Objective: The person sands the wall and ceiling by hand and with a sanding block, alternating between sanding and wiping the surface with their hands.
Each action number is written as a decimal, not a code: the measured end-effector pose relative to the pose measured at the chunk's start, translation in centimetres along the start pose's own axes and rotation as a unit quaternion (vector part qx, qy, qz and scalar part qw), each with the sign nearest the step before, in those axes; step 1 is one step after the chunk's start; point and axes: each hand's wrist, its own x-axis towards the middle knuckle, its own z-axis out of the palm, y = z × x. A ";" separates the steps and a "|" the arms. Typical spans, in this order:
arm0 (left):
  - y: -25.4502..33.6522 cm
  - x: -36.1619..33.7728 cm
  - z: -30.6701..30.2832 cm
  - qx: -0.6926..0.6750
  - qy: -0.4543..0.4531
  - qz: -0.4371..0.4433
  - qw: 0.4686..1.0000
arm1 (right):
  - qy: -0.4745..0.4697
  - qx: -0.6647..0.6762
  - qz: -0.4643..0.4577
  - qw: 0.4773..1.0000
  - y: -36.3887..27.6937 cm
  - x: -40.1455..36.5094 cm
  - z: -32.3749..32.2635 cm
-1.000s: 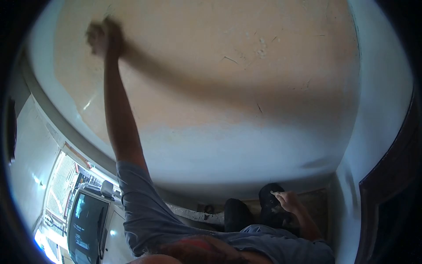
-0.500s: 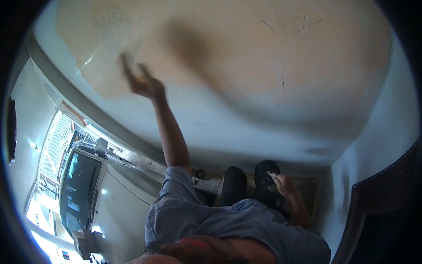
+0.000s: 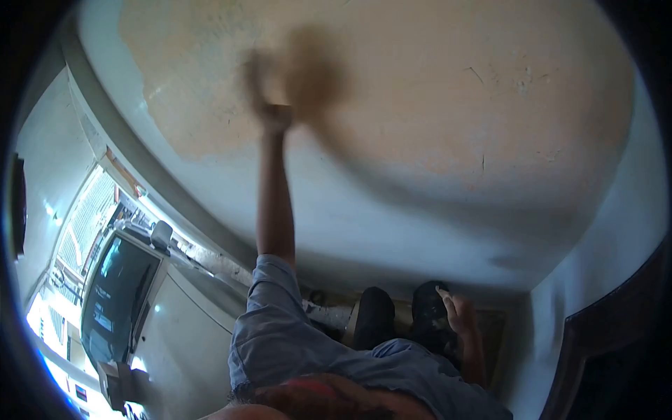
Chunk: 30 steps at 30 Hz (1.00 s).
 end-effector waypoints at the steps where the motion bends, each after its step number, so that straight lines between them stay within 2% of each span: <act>1: -1.2 1.4 -2.1 0.095 0.108 -0.228 0.963 | 0.012 0.003 -0.002 1.000 -0.1 -0.4 0.2; 2: -6.4 1.1 -4.6 0.219 0.164 -0.278 0.921 | 0.005 -0.005 -0.018 1.000 -0.5 -0.6 -0.2; 3: -12.4 0.6 -7.1 0.319 0.153 -0.436 0.827 | -0.005 -0.014 -0.034 0.999 -0.7 -0.6 -0.6; 4: -13.3 2.2 -7.9 0.296 0.134 -0.521 0.790 | 0.004 -0.014 -0.034 0.999 -0.8 -0.6 -0.9; 5: -13.6 3.0 -7.1 0.287 0.135 -0.521 0.792 | -0.007 -0.031 -0.008 0.999 -0.7 -0.8 -1.5; 7: -12.6 7.5 -5.1 0.317 0.016 -0.530 0.786 | -0.004 -0.045 0.018 0.999 0.2 -0.4 -2.2; 10: -10.5 12.6 0.2 0.292 -0.063 -0.285 0.911 | 0.048 -0.019 0.027 0.998 2.2 0.1 -2.1; 12: -7.2 16.5 4.8 0.280 -0.086 -0.131 0.947 | 0.114 -0.032 -0.006 0.993 2.6 0.5 -2.6; 13: -5.0 18.3 7.0 0.286 -0.094 -0.055 0.952 | 0.117 -0.032 0.006 0.993 2.5 0.5 -2.9; 15: 1.6 22.0 9.9 0.243 -0.218 0.062 0.943 | 0.118 -0.003 0.018 0.993 1.6 0.6 -3.1; 16: 2.9 23.5 10.1 0.228 -0.220 0.062 0.946 | 0.116 0.000 0.032 0.993 0.9 0.4 -3.3; 18: 4.0 26.6 10.2 0.102 -0.380 0.243 0.887 | 0.110 -0.006 0.047 0.993 0.6 -0.6 -3.7; 19: 1.9 28.3 10.3 0.089 -0.378 0.250 0.887 | 0.094 -0.010 0.051 0.994 0.6 -1.0 -3.8; 20: -1.8 30.1 10.2 0.177 -0.284 0.159 0.929 | 0.101 -0.004 0.062 0.993 0.5 -1.6 -4.1; 21: -3.5 31.4 10.8 0.261 -0.186 0.063 0.945 | 0.095 -0.002 0.078 0.992 0.4 -2.0 -4.6; 23: -1.4 31.7 11.7 0.289 -0.242 -0.087 0.922 | 0.091 0.003 0.102 0.991 0.4 -2.6 -5.5; 24: 0.0 31.7 12.5 0.280 -0.245 -0.087 0.924 | 0.083 -0.012 0.107 0.991 0.6 -2.7 -6.1; 26: 4.1 31.6 14.9 0.238 -0.259 -0.007 0.936 | 0.080 -0.022 0.118 0.990 1.7 -2.9 -6.7; 28: 8.8 31.1 18.2 0.185 -0.286 0.071 0.937 | 0.159 -0.015 0.004 0.987 4.1 -2.7 -6.4; 30: 15.3 27.1 22.8 0.253 -0.150 0.111 0.949 | 0.150 -0.019 0.051 0.987 4.4 -2.5 -6.6</act>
